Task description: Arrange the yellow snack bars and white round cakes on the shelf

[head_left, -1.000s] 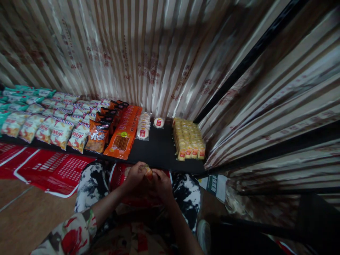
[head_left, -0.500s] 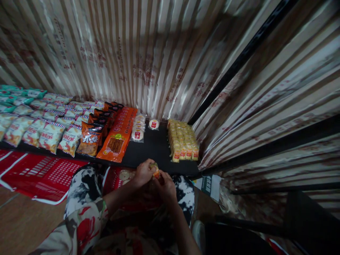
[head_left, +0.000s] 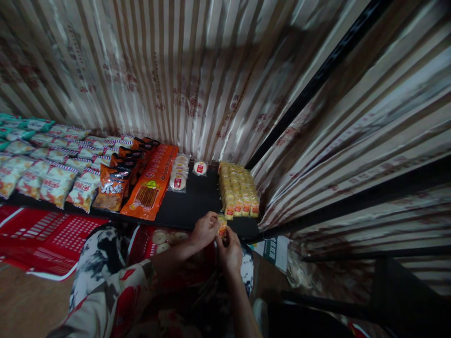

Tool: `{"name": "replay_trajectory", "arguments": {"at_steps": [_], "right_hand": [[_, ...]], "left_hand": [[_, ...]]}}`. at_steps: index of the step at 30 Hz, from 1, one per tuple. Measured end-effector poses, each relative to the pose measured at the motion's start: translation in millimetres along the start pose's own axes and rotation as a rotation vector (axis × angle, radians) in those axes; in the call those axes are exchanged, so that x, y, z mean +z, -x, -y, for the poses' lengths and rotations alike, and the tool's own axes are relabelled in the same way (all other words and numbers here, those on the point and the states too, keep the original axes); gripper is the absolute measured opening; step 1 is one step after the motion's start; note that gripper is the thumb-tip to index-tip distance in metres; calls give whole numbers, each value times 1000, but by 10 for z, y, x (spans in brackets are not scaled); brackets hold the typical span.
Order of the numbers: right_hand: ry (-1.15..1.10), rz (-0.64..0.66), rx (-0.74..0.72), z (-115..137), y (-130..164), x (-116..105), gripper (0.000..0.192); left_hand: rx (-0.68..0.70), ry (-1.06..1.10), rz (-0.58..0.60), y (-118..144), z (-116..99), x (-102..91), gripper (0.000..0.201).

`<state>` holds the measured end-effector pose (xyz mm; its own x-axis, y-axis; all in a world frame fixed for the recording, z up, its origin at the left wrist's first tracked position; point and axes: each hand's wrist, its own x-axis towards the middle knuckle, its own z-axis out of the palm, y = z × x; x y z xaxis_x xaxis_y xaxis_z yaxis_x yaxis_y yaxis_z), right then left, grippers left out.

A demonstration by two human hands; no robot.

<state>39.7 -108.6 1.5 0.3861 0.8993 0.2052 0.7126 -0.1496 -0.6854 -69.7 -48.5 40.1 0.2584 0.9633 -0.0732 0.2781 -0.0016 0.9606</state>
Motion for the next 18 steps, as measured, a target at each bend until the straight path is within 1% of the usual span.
{"name": "replay_trajectory", "arguments": {"at_steps": [3,7,12,15,18], "right_hand": [[-27,-45,55,-35,-74,-58,63],[-9,-96,103,-91,-178,-117,63],[33,-165,110,-188,-301,-159,65],[50,-223,123,-249,-382,-182,66],[66,-250,133,-313,-467,-199,65]], "left_hand": [[5,115,25,-19,-32,87,20],[67,211,102,-70,-37,196,24],[113,138,148,-176,20,333,33],[91,83,121,-217,49,389,38],[52,-1,95,-243,58,412,46]]}}
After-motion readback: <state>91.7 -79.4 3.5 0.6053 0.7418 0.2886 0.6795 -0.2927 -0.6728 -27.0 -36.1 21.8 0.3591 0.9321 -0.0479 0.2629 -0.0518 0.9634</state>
